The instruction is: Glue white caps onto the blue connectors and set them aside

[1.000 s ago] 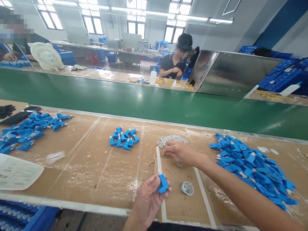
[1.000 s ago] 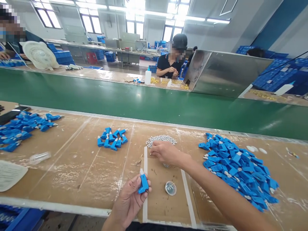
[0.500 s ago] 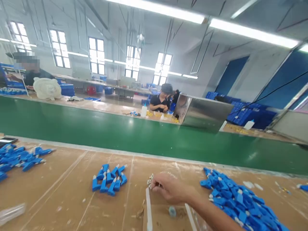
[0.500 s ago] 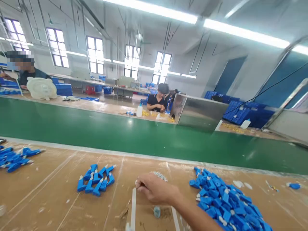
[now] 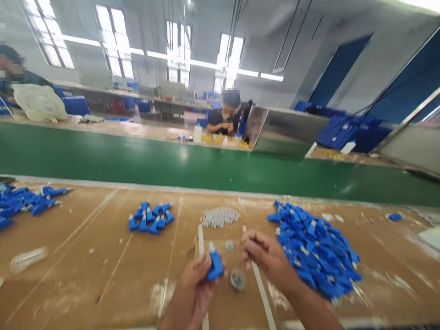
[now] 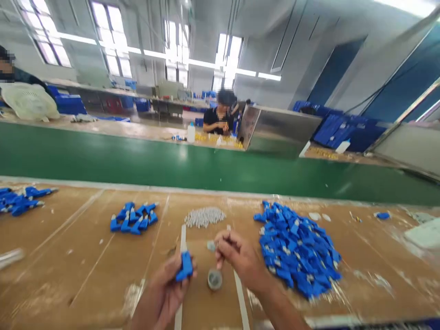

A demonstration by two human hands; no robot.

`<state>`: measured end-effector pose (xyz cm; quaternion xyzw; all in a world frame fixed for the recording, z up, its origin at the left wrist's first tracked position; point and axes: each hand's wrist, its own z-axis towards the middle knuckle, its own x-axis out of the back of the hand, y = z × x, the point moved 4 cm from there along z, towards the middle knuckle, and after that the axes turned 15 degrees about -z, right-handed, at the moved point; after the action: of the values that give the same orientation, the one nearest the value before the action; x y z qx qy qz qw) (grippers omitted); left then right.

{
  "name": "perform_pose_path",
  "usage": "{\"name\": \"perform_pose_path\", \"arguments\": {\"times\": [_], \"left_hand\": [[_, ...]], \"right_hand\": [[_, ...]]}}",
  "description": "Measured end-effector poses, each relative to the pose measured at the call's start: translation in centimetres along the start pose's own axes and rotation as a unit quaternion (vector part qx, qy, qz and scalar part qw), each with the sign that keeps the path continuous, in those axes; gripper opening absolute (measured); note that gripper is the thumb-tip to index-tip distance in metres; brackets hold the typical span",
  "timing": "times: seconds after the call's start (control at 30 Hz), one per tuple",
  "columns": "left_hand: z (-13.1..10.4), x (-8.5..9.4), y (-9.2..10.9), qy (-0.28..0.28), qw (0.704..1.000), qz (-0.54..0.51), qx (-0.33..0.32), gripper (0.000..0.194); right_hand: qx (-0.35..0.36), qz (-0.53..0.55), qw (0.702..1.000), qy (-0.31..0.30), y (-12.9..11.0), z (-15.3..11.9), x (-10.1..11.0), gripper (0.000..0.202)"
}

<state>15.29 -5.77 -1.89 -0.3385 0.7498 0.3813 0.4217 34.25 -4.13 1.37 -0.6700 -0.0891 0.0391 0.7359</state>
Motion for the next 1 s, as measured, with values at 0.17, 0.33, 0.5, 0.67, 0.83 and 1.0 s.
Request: {"name": "perform_pose_path", "arguments": {"times": [0.17, 0.33, 0.5, 0.67, 0.83, 1.0], "left_hand": [[0.5, -1.5, -1.1, -0.034, 0.998, -0.007, 0.045, 0.030], [0.0, -0.7, -1.2, -0.021, 0.999, -0.007, 0.048, 0.023], [-0.5, -0.6, -1.0, -0.020, 0.999, 0.004, 0.050, 0.024], [-0.6, -0.7, -1.1, -0.025, 0.998, 0.005, 0.061, 0.025], [-0.3, -0.5, -1.5, -0.013, 0.998, 0.010, 0.067, 0.025], [-0.6, -0.3, -1.7, 0.021, 0.998, 0.028, 0.046, 0.024]], "right_hand": [[-0.056, 0.131, 0.986, 0.081, 0.0, -2.0, 0.4, 0.020], [-0.065, 0.150, 0.982, 0.095, -0.7, -2.8, 0.8, 0.018], [-0.086, 0.110, 0.984, 0.108, -1.4, -3.2, 1.1, 0.024], [-0.080, 0.060, 0.986, 0.132, -2.4, -3.7, 1.0, 0.027], [-0.077, 0.069, 0.987, 0.127, -2.1, -3.8, 1.0, 0.022], [-0.053, 0.054, 0.987, 0.144, -1.7, -3.6, 0.8, 0.020]]}}
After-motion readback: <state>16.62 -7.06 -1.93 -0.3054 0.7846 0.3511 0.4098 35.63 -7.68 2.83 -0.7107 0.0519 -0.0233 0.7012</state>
